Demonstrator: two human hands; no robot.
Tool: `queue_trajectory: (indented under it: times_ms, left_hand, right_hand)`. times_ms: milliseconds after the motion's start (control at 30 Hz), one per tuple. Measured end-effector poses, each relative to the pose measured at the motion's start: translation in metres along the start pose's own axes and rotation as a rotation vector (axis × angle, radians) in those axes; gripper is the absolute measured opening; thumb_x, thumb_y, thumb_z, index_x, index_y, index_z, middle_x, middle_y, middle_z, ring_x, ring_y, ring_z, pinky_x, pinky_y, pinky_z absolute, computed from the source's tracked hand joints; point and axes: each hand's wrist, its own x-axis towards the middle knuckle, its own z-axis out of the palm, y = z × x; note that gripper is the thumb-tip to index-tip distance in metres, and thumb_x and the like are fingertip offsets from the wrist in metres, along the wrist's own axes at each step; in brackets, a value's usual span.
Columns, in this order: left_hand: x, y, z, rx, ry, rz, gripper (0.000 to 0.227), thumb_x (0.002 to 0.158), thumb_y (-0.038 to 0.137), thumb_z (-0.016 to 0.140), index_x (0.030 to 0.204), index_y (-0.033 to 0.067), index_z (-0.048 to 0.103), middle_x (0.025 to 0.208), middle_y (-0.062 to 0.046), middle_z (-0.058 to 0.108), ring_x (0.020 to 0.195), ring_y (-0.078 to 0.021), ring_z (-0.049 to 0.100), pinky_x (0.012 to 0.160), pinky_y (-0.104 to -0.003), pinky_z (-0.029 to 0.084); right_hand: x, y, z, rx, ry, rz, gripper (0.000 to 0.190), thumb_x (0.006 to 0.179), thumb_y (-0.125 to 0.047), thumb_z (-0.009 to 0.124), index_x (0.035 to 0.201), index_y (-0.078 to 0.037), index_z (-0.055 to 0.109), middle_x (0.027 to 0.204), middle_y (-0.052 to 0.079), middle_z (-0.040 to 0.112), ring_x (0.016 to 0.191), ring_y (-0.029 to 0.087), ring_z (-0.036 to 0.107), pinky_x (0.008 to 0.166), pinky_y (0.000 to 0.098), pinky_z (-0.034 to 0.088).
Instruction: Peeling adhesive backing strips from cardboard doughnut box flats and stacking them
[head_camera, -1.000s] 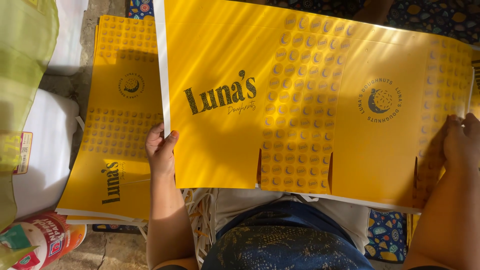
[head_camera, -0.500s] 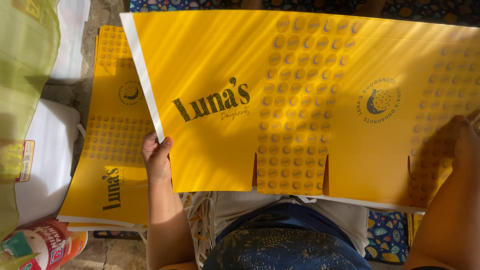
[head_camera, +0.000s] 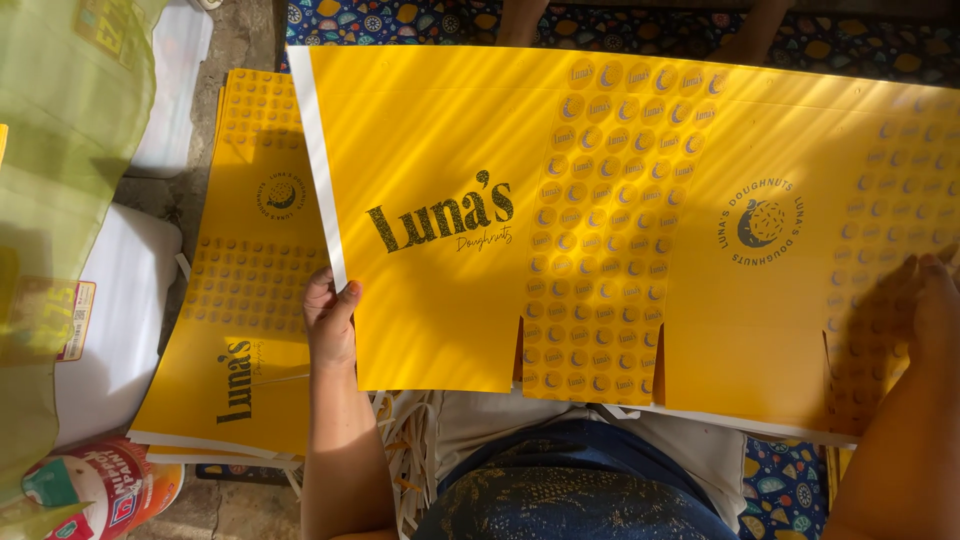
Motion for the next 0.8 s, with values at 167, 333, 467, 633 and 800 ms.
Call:
queue_trajectory:
  times_ms: [167, 333, 467, 633, 800]
  left_hand:
    - [0.002, 0.001, 0.004, -0.032, -0.014, 0.003, 0.031, 0.090, 0.008, 0.076, 0.119, 0.0153, 0.067, 0.127, -0.011, 0.071, 0.118, -0.0228, 0.067, 0.110, -0.038, 0.052]
    - [0.014, -0.011, -0.011, 0.083, 0.042, 0.018, 0.037, 0.090, 0.008, 0.077, 0.125, 0.0103, 0.065, 0.119, -0.005, 0.071, 0.109, -0.0119, 0.064, 0.097, -0.023, 0.052]
    - [0.015, 0.021, 0.014, 0.076, 0.021, 0.008, 0.045, 0.089, 0.015, 0.078, 0.130, 0.0042, 0.064, 0.127, -0.015, 0.070, 0.118, -0.0238, 0.067, 0.112, -0.036, 0.053]
    - [0.026, 0.014, -0.007, 0.094, 0.005, 0.058, 0.044, 0.092, 0.013, 0.075, 0.133, 0.0108, 0.060, 0.135, -0.016, 0.065, 0.125, -0.0264, 0.063, 0.118, -0.041, 0.052]
    - [0.045, 0.028, -0.009, 0.154, -0.066, 0.072, 0.041, 0.095, 0.012, 0.073, 0.133, 0.0141, 0.059, 0.135, -0.012, 0.065, 0.126, -0.0223, 0.063, 0.120, -0.038, 0.051]
  right_hand:
    - [-0.015, -0.010, -0.003, -0.012, -0.013, 0.071, 0.044, 0.118, -0.075, 0.043, 0.093, -0.039, 0.045, 0.093, -0.018, 0.059, 0.073, 0.003, 0.057, 0.061, 0.0310, 0.043]
    - [0.024, 0.023, -0.026, -0.112, -0.027, -0.036, 0.018, 0.106, -0.046, 0.053, 0.113, -0.030, 0.049, 0.084, 0.001, 0.058, 0.053, 0.018, 0.051, 0.037, 0.0373, 0.027]
    - [0.007, 0.035, -0.061, -0.189, 0.021, -0.215, 0.039, 0.112, -0.034, 0.069, 0.147, -0.021, 0.058, 0.085, 0.006, 0.060, 0.052, 0.016, 0.048, 0.037, 0.0346, 0.030]
    - [-0.041, 0.026, -0.078, 0.163, -0.232, -0.096, 0.038, 0.096, -0.016, 0.075, 0.132, -0.012, 0.062, 0.110, 0.004, 0.074, 0.079, 0.003, 0.067, 0.056, 0.0177, 0.051]
    - [-0.062, 0.023, -0.090, 0.119, -0.369, 0.004, 0.060, 0.100, 0.000, 0.059, 0.157, -0.012, 0.044, 0.119, 0.015, 0.063, 0.099, 0.020, 0.065, 0.069, 0.0326, 0.050]
